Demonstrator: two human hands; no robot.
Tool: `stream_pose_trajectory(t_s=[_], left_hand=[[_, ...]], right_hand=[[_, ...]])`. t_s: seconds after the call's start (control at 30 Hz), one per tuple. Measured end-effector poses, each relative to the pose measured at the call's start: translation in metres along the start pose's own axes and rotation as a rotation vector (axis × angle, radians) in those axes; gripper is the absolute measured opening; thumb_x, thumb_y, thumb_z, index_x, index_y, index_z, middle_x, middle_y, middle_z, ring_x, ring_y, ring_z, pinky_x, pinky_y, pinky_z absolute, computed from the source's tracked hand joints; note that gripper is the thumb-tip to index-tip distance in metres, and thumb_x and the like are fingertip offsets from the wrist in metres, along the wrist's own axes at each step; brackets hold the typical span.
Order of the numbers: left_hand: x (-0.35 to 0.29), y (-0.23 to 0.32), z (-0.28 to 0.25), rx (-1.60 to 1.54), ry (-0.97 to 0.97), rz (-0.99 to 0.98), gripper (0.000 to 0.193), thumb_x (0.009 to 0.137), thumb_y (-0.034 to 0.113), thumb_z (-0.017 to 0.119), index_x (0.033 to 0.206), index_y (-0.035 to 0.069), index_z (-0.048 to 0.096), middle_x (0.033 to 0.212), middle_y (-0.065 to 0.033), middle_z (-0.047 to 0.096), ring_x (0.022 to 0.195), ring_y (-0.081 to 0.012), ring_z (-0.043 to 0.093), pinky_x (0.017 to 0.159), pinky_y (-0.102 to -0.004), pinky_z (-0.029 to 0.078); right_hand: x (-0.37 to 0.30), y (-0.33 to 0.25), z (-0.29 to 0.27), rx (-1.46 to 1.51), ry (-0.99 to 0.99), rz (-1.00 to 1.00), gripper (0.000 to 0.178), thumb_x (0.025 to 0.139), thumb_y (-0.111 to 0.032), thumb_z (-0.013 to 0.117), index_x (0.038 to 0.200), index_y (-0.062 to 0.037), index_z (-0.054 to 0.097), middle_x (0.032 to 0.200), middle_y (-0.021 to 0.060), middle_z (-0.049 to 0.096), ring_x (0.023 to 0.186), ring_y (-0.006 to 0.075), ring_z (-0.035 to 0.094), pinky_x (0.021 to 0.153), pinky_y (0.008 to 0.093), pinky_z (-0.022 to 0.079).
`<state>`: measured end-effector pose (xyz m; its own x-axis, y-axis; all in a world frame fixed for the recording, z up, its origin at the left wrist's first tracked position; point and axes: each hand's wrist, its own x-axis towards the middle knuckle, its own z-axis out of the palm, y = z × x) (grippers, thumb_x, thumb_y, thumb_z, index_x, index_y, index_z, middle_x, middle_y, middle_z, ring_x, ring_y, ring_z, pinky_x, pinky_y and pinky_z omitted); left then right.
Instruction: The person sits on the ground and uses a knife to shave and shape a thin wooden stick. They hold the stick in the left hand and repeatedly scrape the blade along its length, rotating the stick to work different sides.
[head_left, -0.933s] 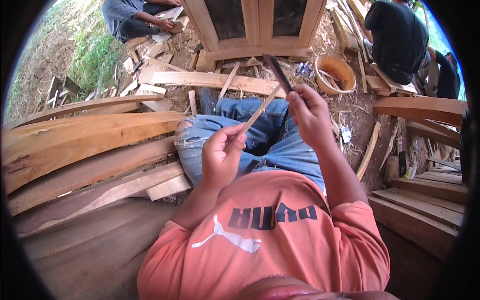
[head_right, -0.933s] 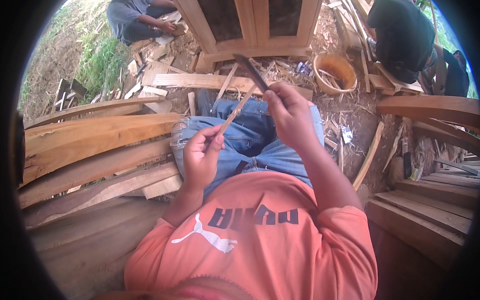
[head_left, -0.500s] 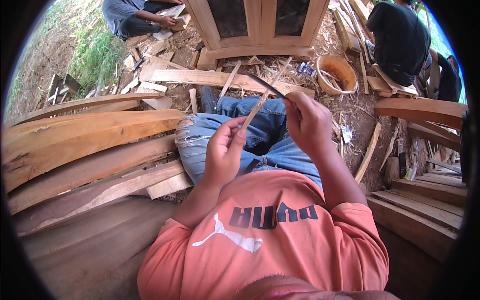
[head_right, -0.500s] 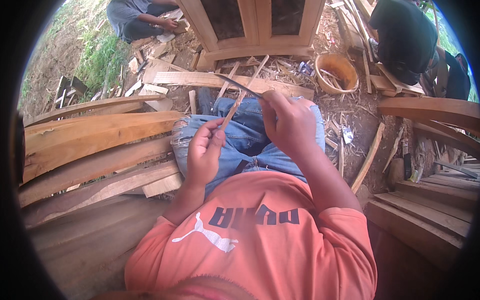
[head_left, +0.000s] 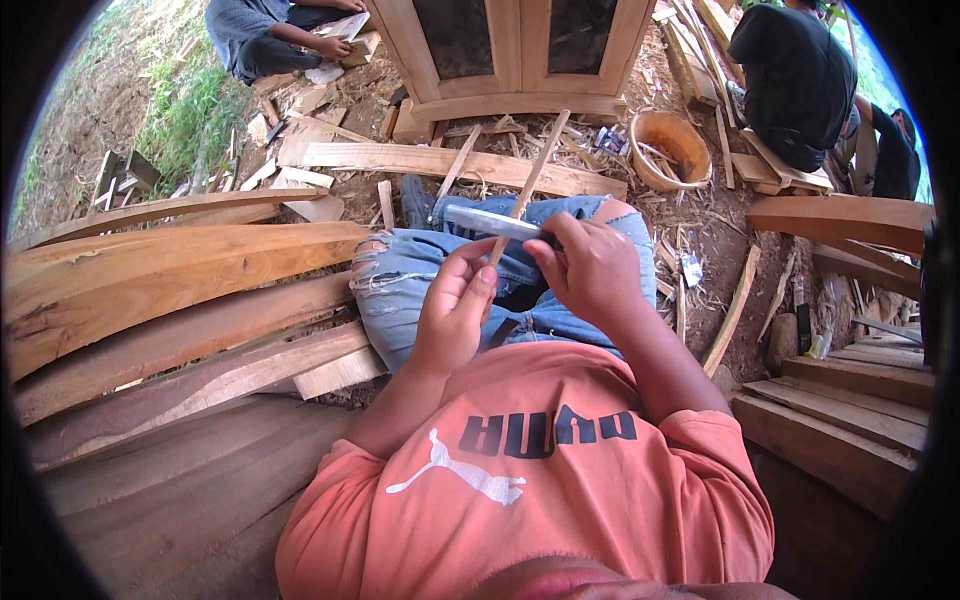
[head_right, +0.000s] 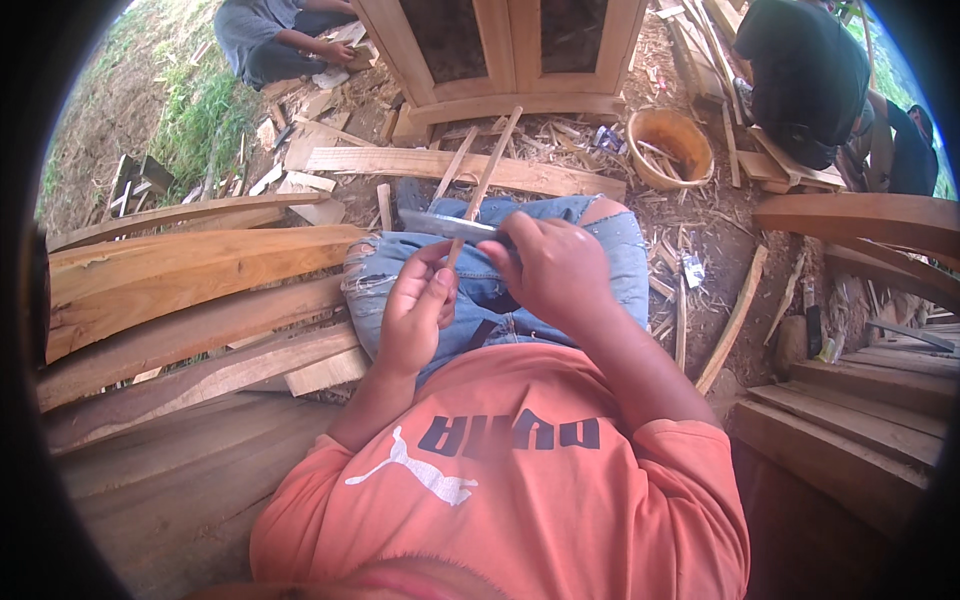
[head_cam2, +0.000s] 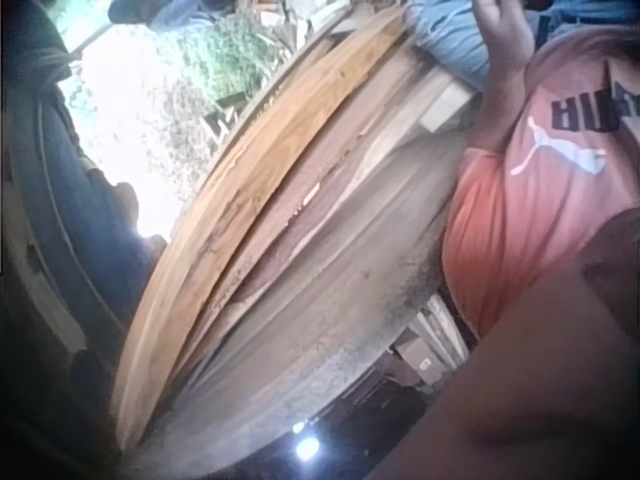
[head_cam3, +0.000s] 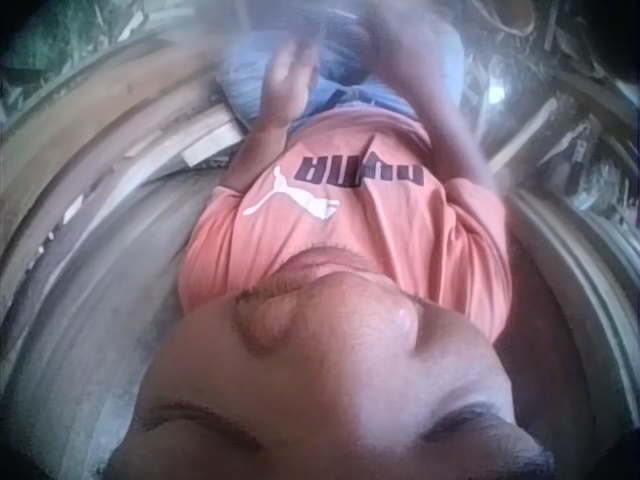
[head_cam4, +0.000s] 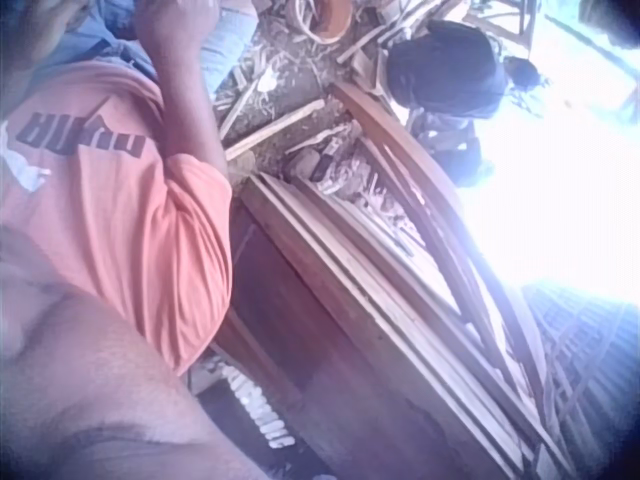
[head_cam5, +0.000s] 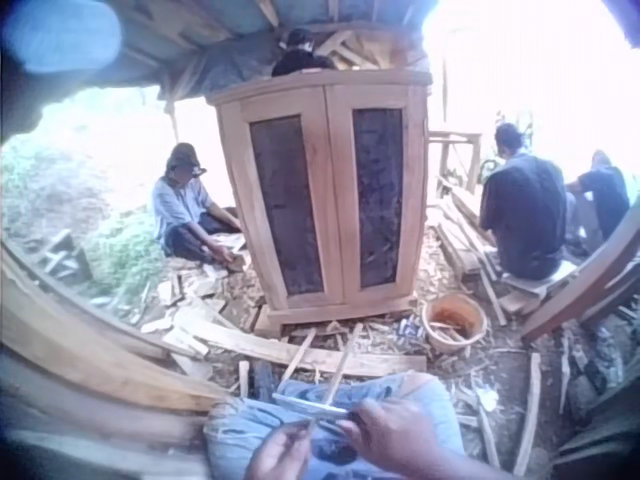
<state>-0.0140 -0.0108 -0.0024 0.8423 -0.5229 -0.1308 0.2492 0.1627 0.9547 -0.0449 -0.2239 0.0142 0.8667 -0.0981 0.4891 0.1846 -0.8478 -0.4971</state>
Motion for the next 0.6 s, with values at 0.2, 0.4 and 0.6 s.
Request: stream_pose_trajectory(t_s=[0.2, 0.4, 0.6], left_hand=[[-0.007, 0.006, 0.003, -0.103, -0.013, -0.075, 0.036, 0.113, 0.021, 0.054, 0.146, 0.006, 0.053, 0.086, 0.0025, 0.052, 0.058, -0.0003, 0.035, 0.05, -0.0176, 0.027], [-0.006, 0.008, 0.004, -0.116, -0.018, -0.068, 0.036, 0.113, 0.021, 0.054, 0.146, 0.006, 0.053, 0.085, 0.0033, 0.05, 0.059, -0.0002, 0.035, 0.05, -0.0174, 0.027], [-0.004, 0.013, 0.006, -0.156, -0.036, -0.068, 0.036, 0.113, 0.021, 0.054, 0.145, 0.005, 0.054, 0.085, 0.004, 0.049, 0.059, -0.0001, 0.034, 0.051, -0.0176, 0.027]], right_hand=[[0.007, 0.006, -0.006, -0.088, 0.015, -0.039, 0.035, 0.095, -0.044, 0.076, 0.089, -0.0112, 0.065, 0.066, 0.0106, 0.066, 0.061, 0.0332, 0.067, 0.056, 0.0456, 0.051], [0.004, 0.0, -0.001, -0.052, 0.006, -0.046, 0.037, 0.094, -0.047, 0.077, 0.087, -0.0124, 0.065, 0.065, 0.0091, 0.066, 0.062, 0.0319, 0.069, 0.055, 0.0445, 0.051], [0.015, 0.011, -0.009, -0.135, 0.109, -0.062, 0.037, 0.097, -0.046, 0.074, 0.087, -0.0124, 0.065, 0.065, 0.009, 0.066, 0.06, 0.0316, 0.068, 0.052, 0.044, 0.05]])
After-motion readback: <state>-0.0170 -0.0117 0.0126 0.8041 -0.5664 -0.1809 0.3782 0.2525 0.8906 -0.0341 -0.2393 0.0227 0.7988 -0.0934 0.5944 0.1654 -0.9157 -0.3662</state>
